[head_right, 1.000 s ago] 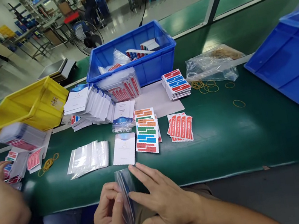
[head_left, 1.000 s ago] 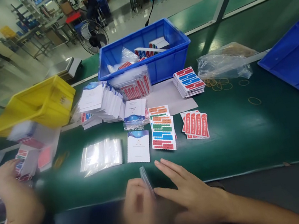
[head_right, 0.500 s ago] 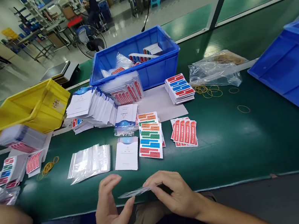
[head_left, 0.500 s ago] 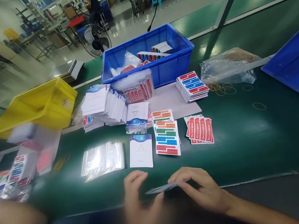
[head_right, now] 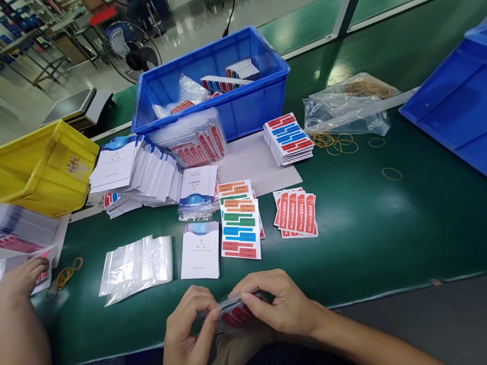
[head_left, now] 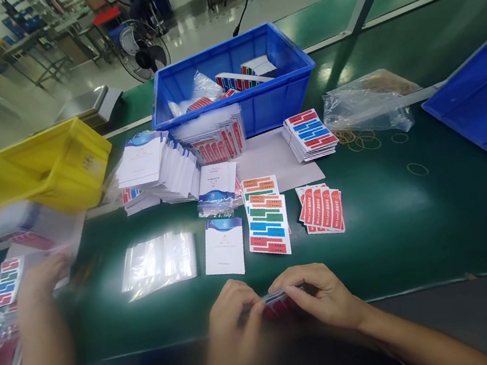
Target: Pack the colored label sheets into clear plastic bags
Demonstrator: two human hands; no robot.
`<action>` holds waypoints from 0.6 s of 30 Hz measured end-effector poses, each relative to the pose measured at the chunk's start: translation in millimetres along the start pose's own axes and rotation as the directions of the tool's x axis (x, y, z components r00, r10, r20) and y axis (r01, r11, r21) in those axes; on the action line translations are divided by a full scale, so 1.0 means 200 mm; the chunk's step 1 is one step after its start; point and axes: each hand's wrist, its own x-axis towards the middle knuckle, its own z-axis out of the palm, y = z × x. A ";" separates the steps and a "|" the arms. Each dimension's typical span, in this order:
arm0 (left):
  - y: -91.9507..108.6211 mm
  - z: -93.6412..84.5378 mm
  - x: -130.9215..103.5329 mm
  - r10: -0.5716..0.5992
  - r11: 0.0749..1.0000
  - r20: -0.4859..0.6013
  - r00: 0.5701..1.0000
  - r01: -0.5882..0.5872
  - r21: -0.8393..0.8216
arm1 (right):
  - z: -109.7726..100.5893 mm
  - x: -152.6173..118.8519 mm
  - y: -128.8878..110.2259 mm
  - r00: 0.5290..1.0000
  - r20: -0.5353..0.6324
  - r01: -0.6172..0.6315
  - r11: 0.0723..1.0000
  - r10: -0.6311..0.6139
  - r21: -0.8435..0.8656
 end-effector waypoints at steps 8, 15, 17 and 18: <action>0.02 0.05 0.05 0.029 0.999 0.112 0.993 -0.031 0.017 | 0.02 0.01 0.01 0.991 0.126 -0.043 0.997 0.051 -0.062; -0.09 -0.13 0.24 0.156 0.947 0.208 0.966 -0.206 0.247 | -0.07 0.01 0.01 0.986 0.002 -0.165 0.985 0.165 0.042; -0.19 -0.22 0.40 0.177 0.791 0.143 0.974 -0.228 0.568 | -0.12 0.01 0.00 0.978 -0.046 -0.199 0.976 0.204 0.088; -0.23 -0.25 0.49 0.145 0.673 0.172 0.974 -0.224 0.705 | -0.14 0.01 0.00 0.974 -0.064 -0.212 0.972 0.219 0.102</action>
